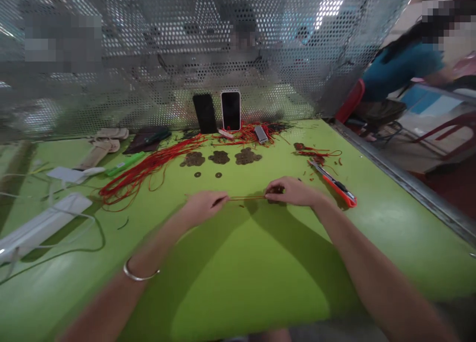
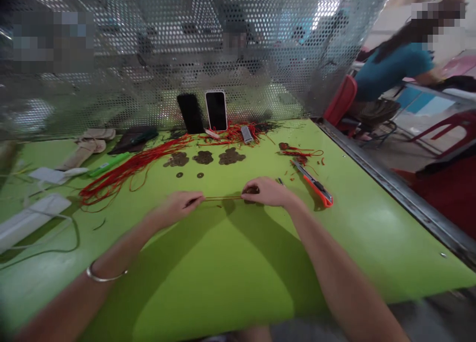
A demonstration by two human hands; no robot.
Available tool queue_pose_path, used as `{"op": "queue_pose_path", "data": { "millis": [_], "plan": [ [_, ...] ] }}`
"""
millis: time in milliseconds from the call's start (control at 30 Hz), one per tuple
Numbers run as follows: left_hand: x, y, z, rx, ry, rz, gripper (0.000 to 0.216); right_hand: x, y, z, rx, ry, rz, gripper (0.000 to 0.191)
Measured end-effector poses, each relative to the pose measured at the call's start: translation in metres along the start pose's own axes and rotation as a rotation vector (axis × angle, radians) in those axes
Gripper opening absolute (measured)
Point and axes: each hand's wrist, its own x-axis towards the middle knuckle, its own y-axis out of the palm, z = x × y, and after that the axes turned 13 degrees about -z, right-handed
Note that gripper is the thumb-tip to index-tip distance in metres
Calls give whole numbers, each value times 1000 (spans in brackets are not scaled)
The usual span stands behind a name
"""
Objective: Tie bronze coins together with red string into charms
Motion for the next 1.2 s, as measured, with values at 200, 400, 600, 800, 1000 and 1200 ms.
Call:
{"op": "queue_pose_path", "data": {
  "millis": [200,400,600,800,1000,1200],
  "plan": [
    [-68,-16,46,107,-135,-36,33,-2,3,-1,-86,-101,79,22],
    [-98,-31,66,499,-128,-202,36,-4,16,2,-138,-170,2,19],
    [-42,-38,80,540,-184,-376,32,-7,24,11,-173,-269,-85,18],
    [2,-24,109,523,-234,-416,45,-14,33,29,-146,-217,-91,14],
    [-18,-22,106,499,-199,-430,43,-8,55,43,-226,-121,-205,13],
    [-45,-25,88,458,-151,-414,36,0,72,48,-405,-203,-285,12]
  ]
}}
